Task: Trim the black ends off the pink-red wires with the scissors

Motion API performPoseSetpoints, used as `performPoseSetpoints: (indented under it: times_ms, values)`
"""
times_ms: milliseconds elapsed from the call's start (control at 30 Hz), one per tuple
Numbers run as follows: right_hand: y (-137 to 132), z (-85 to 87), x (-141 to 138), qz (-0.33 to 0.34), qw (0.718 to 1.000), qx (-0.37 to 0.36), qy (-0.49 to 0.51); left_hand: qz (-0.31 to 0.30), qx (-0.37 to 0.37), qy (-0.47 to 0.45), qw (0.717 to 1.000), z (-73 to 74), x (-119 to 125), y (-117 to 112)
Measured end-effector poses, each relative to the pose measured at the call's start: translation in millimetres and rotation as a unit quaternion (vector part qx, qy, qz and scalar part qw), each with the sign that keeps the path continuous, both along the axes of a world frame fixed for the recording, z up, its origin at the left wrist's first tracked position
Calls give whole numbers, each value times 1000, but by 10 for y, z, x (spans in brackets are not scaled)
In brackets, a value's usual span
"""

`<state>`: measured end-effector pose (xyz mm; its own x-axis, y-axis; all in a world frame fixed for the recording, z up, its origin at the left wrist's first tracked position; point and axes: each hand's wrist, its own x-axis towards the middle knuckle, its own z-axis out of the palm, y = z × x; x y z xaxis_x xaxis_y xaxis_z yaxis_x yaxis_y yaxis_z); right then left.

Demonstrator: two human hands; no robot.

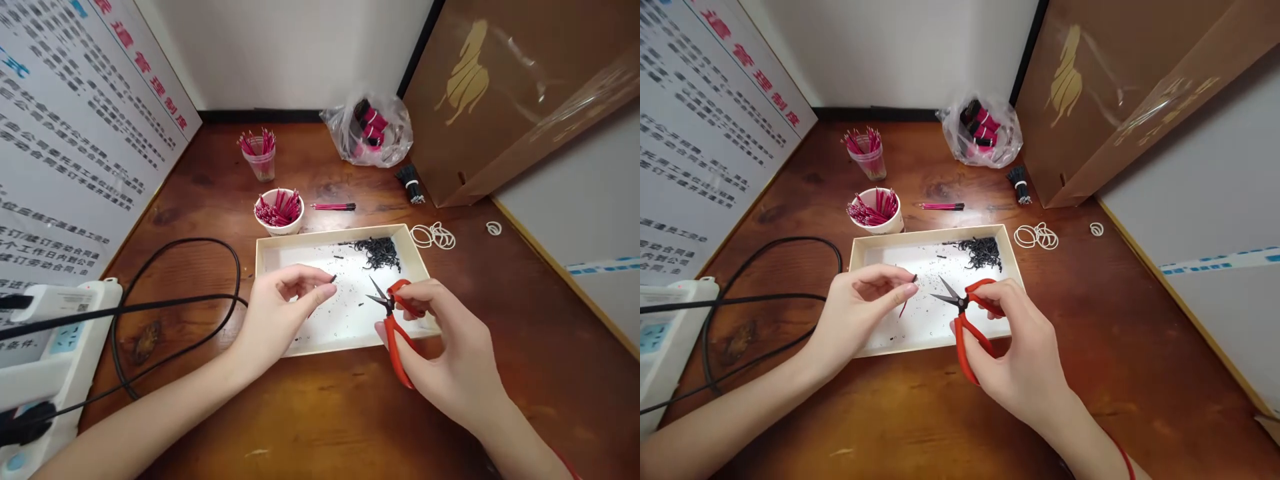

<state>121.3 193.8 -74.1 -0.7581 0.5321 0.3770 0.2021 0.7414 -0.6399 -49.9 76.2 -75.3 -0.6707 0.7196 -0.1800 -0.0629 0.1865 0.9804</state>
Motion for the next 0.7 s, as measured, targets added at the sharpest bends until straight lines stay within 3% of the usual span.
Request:
performPoseSetpoints:
  times_ms: [133, 300, 700]
  values:
    - [109, 33, -53, 39, 997, -25, -59, 5, -2, 19, 1000, 9, 2, -6]
    - [159, 48, -134, 56, 995, -62, -54, 6, -1, 23, 1000, -2, 2, -20]
    - [62, 19, -145, 44, 996, -70, -26, 4, 10, 19, 1000, -18, -1, -8]
